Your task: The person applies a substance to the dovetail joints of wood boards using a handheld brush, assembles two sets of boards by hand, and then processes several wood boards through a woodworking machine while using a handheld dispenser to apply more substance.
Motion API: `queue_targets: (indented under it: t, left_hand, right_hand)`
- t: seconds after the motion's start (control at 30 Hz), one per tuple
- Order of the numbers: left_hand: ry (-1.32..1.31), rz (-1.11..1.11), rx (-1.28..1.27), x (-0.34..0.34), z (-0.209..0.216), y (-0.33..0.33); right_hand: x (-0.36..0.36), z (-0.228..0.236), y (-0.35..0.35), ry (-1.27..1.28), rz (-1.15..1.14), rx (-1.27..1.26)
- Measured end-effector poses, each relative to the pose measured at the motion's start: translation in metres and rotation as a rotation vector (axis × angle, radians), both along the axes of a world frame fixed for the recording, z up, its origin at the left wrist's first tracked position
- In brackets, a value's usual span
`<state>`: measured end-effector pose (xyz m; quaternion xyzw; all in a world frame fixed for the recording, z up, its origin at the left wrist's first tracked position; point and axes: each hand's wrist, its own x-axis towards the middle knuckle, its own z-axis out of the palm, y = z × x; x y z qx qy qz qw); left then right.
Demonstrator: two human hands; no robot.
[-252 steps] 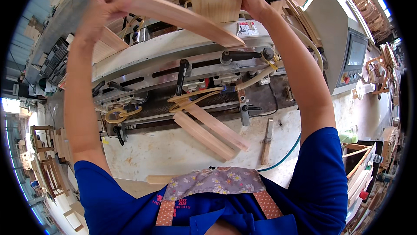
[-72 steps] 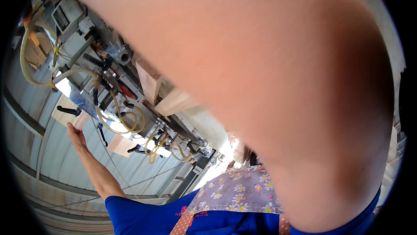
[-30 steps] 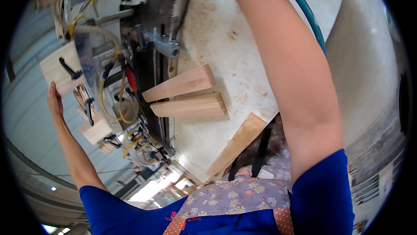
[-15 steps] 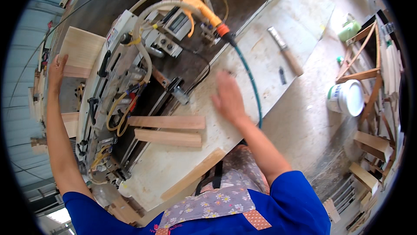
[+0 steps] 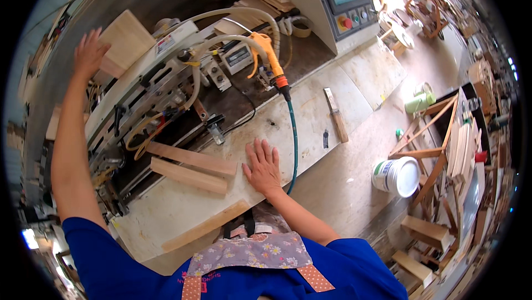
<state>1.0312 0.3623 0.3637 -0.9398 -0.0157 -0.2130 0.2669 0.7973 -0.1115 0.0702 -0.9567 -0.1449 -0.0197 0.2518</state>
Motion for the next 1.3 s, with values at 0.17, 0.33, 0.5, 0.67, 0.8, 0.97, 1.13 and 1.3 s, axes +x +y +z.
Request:
queue_targets:
  t: [0.17, 0.33, 0.5, 0.67, 0.8, 0.97, 1.13, 1.3]
  left_hand:
    - [-0.424, -0.278, -0.295, -0.057, -0.027, -0.111]
    - [-0.016, -0.757, -0.438, -0.218, -0.171, -0.257]
    - [0.339, -0.446, -0.706, -0.293, -0.272, -0.278]
    - [0.442, -0.359, -0.78, -0.313, -0.292, -0.256]
    - [0.334, -0.238, -0.711, -0.333, -0.307, -0.244]
    - [-0.129, -0.263, -0.963, -0.39, -0.319, -0.25]
    - [-0.389, 0.046, -1.065, -0.522, -0.314, -0.252]
    - [-0.225, 0.722, -1.319, -0.703, -0.367, -0.3]
  right_hand:
    - [0.001, -0.015, 0.002, -0.04, 0.003, -0.061]
    - [-0.001, -0.017, 0.005, -0.086, 0.016, -0.124]
    - [-0.002, -0.016, 0.011, -0.121, 0.042, -0.18]
    - [0.016, -0.033, 0.003, -0.17, 0.016, -0.284]
    - [0.039, -0.057, -0.001, -0.26, 0.18, -0.236]
    - [0.038, -0.052, 0.0, -0.239, 0.074, -0.452]
    - [0.087, -0.086, -0.001, -0.344, 0.188, -0.752]
    - [0.088, -0.096, -0.003, -0.414, 0.003, -0.559]
